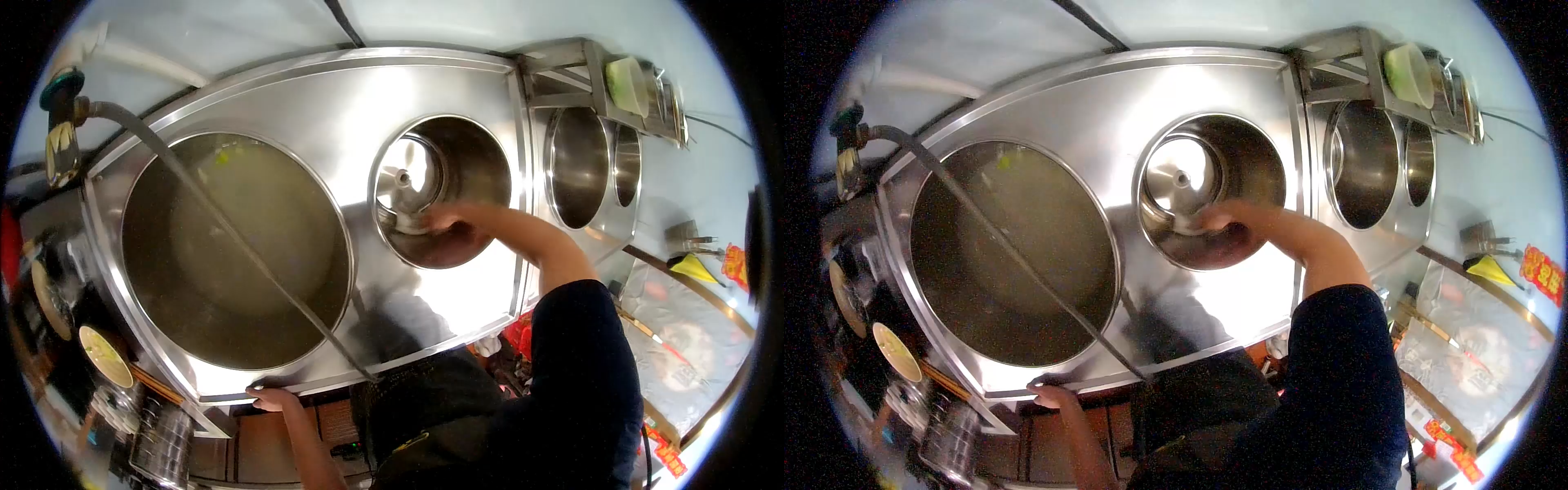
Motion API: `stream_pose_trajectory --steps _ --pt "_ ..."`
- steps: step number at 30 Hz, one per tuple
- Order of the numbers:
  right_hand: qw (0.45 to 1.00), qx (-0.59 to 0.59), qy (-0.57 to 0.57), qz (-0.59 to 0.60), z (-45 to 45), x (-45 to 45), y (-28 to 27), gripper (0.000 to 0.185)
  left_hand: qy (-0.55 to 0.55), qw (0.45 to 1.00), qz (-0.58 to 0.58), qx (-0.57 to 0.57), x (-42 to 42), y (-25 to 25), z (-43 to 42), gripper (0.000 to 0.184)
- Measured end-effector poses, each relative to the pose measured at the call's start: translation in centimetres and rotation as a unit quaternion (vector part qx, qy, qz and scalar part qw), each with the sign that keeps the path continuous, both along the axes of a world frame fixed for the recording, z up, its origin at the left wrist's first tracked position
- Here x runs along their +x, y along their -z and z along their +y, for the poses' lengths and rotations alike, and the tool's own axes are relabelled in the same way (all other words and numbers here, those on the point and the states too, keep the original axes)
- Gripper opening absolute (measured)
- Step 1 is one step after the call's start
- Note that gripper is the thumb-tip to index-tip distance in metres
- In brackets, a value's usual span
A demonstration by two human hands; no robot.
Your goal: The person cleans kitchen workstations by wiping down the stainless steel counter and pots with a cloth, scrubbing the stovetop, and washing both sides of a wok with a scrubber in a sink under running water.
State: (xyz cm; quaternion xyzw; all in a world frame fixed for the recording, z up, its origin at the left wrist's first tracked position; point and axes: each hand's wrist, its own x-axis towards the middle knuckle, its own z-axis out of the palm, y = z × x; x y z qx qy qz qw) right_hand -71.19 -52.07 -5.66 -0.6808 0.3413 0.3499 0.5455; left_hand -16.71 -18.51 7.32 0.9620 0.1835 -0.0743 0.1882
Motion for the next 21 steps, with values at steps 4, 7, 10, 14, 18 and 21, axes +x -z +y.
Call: stream_pose_trajectory --steps 4,7,10,14,18,21 --pt "0.942 -0.246 -0.089 0.208 -8.2 -1.6 2.8 0.028 0.006 0.999 -0.034 -0.017 -1.2 -1.1 -1.7 0.091" --pt "0.883 -0.378 -0.137 0.243 -11.2 0.5 2.1 0.027 0.009 0.998 0.041 -0.047 -0.9 -2.3 -2.1 0.095" --pt "0.888 -0.364 -0.098 0.262 -7.7 -2.8 3.5 0.026 0.025 0.999 -0.033 -0.034 -2.7 -3.1 -3.9 0.092" --pt "0.962 -0.162 -0.008 0.22 1.0 1.6 3.0 0.026 0.004 0.999 0.015 -0.029 -0.9 -1.7 -1.5 0.092" --pt "0.915 -0.08 0.374 0.127 -2.5 9.8 4.2 0.027 0.009 0.999 0.037 0.002 -0.4 -1.4 -1.2 0.092" --pt "0.354 0.062 0.928 -0.096 -8.5 5.8 5.3 0.029 -0.006 1.0 0.012 -0.004 0.0 -0.1 -0.8 0.089"
